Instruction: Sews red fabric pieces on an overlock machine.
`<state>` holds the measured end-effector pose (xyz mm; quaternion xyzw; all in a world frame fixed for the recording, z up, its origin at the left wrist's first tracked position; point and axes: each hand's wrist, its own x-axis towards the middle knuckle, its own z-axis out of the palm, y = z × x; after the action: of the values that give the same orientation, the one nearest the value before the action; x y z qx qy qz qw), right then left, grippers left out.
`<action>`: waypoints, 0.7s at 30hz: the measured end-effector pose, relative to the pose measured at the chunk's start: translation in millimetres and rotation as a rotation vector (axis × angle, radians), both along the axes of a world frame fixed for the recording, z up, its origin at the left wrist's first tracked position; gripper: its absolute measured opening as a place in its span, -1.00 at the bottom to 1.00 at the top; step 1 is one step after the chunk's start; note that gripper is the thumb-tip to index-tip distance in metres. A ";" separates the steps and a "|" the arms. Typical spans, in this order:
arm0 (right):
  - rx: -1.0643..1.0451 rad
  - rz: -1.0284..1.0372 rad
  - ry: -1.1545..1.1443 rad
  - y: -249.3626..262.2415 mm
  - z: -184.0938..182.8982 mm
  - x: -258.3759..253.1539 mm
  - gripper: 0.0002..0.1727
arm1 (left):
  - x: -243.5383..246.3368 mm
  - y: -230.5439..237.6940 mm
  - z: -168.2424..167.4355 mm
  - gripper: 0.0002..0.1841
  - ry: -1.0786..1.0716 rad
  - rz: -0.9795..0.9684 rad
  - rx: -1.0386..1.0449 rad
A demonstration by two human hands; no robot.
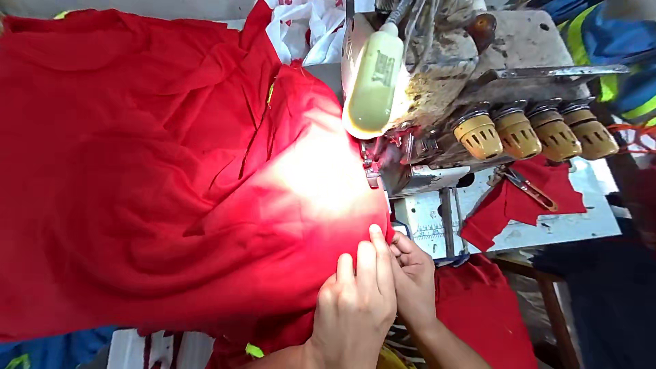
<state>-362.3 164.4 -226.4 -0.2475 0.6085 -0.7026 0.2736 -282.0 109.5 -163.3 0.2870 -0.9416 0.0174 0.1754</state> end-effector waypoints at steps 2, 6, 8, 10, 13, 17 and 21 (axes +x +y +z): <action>0.010 -0.017 0.028 -4.8 1.9 -4.2 -0.82 | -9.4 -1.2 10.1 -0.69 -0.038 0.026 -0.011; 0.001 -0.004 0.053 -13.5 5.4 -6.7 -0.83 | -20.0 -6.7 6.1 -0.67 -0.065 0.062 -0.026; 0.014 -0.008 0.065 -16.3 7.3 -8.3 -0.81 | -24.5 -7.0 1.1 -0.66 -0.043 0.061 -0.034; 0.008 -0.016 0.069 -18.6 6.2 -9.5 -0.82 | -24.2 -7.4 -7.8 -0.68 0.072 0.032 0.017; -0.011 -0.002 0.041 -18.9 4.2 -9.5 -0.82 | 18.8 -11.5 -22.6 -0.74 0.335 -0.107 0.110; -0.054 0.047 -0.094 -14.6 0.0 -11.6 -0.79 | 170.6 -26.8 -45.8 -0.38 0.604 0.298 -0.037; -0.018 0.183 -0.389 -5.7 0.0 -8.1 -0.76 | 217.9 -23.7 -74.8 -0.37 1.249 0.800 0.769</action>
<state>-370.3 158.7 -226.3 -0.1636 0.5129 -0.7148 0.4463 -64.2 85.8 -238.2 0.5965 -0.4385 -0.4065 0.5354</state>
